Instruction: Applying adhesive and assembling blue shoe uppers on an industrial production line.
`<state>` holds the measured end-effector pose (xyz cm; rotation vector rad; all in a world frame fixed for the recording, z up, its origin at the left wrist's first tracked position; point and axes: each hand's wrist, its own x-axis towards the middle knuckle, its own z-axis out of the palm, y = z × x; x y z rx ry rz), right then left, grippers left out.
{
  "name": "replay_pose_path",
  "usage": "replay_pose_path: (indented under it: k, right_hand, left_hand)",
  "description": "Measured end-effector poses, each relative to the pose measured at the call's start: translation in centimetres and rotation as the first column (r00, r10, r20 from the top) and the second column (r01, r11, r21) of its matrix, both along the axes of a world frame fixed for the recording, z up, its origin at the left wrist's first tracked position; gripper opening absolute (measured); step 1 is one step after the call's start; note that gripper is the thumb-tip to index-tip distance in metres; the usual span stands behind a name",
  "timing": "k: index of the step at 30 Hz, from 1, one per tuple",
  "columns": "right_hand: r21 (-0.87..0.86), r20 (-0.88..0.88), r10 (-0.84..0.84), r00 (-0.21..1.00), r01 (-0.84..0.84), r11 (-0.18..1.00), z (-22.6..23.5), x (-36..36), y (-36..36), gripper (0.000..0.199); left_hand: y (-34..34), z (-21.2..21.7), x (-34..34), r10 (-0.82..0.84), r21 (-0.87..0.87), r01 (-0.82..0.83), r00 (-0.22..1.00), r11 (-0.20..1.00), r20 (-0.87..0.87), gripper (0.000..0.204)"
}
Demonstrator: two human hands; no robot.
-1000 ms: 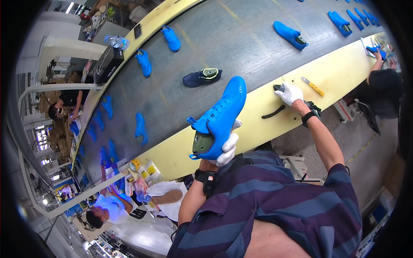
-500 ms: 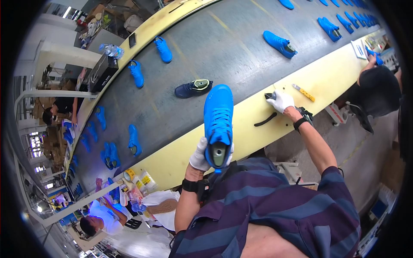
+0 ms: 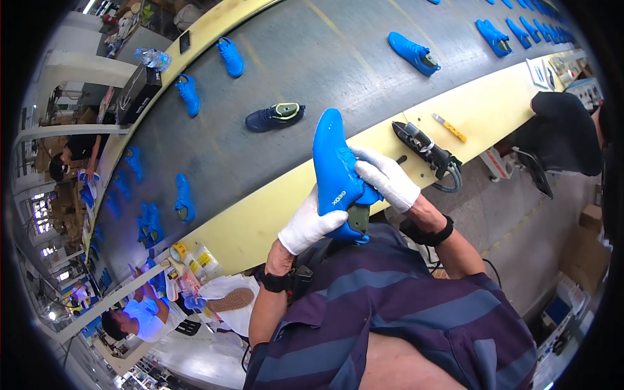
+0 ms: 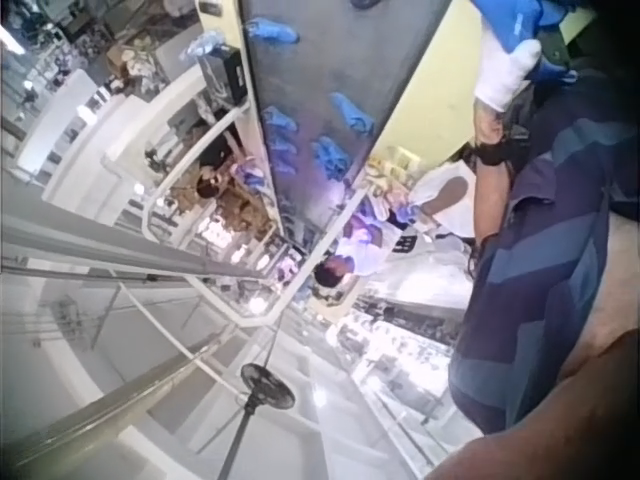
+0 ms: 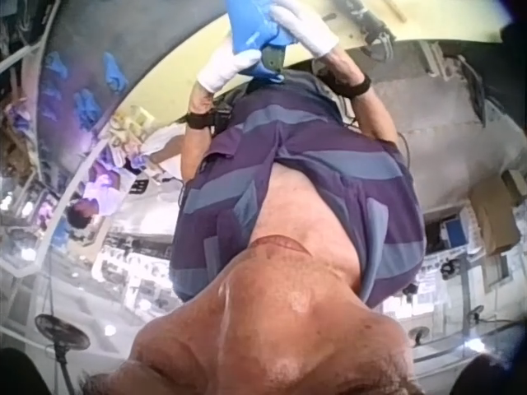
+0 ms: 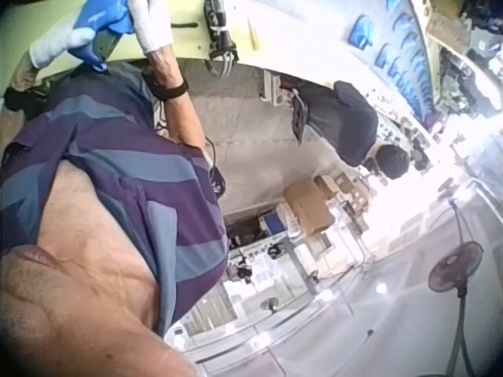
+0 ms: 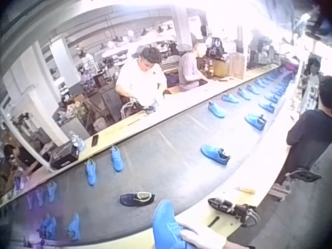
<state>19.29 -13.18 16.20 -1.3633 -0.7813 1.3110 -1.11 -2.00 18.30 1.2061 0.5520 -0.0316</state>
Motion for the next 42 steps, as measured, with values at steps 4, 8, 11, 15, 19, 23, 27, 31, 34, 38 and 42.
replay_pose_path:
  k: [4, 8, 11, 15, 19, 23, 27, 31, 34, 38, 42]
  right_hand:
    - [0.014, 0.047, -0.007, 0.999, 0.007, 1.0, -0.3, 0.5, -0.7, 0.061]
    - [-0.024, -0.013, -0.004, 1.0, 0.004, 1.0, -0.2, 0.5, -0.7, 0.061]
    - [-0.059, -0.091, -0.007, 0.996, 0.002, 0.998, 0.1, 0.5, -1.0, 0.061]
    - [-0.025, -0.072, -0.003, 0.997, 0.001, 1.0, -1.1, 0.5, -1.3, 0.061]
    - [-0.04, -0.084, -0.005, 0.996, 0.002, 0.999, -0.8, 0.2, -0.8, 0.061]
    - [-0.013, -0.058, 0.016, 0.998, -0.017, 1.0, -1.3, -0.1, -0.2, 0.061]
    - [-0.023, 0.006, 0.007, 1.0, -0.007, 1.0, -2.7, -0.3, -0.3, 0.06]
    - [-0.166, 0.246, -0.031, 0.969, 0.074, 0.983, -9.1, -0.3, -1.0, 0.056]
    - [-0.274, 0.45, -0.043, 0.892, 0.184, 0.944, -13.9, -0.3, -2.8, 0.059]
    - [-0.428, 0.207, -0.045, 0.977, 0.132, 0.894, -14.6, 0.4, -4.7, 0.056]
    - [-0.442, 0.235, -0.108, 0.966, 0.205, 0.873, -17.5, 1.3, -8.6, 0.047]
  left_hand:
    - [-0.2, 0.8, 0.4, -0.007, -0.015, 0.006, 1.0, 1.0, -0.027, 0.096]
    - [-0.7, 0.2, -0.1, -0.008, 0.034, 0.01, 0.999, 0.999, -0.043, 0.098]
    - [-0.8, 1.0, 0.4, -0.023, 0.061, 0.025, 0.999, 0.998, -0.037, 0.097]
    - [-0.9, 1.0, 0.3, -0.044, 0.094, 0.053, 0.995, 0.994, -0.089, 0.096]
    - [-0.9, 0.2, -0.1, -0.006, 0.074, 0.009, 0.999, 0.997, -0.041, 0.091]
    - [-0.9, -0.5, -0.3, 0.08, 0.079, -0.08, 0.997, 0.994, -0.001, 0.085]
    - [-1.3, -3.4, -0.2, 0.125, 0.126, -0.119, 0.992, 0.985, -0.036, 0.076]
    - [-1.1, -9.8, -0.6, 0.173, 0.15, -0.161, 0.982, 0.975, -0.071, 0.064]
    - [-0.4, -17.1, -2.1, 0.137, 0.295, -0.063, 0.962, 0.953, -0.236, 0.067]
    - [-1.0, -25.3, -7.5, 0.008, 0.474, 0.342, 0.804, 0.811, -0.595, 0.067]
    - [-2.0, -23.6, -5.3, -0.023, 0.373, 0.367, 0.738, 0.852, -0.674, 0.068]
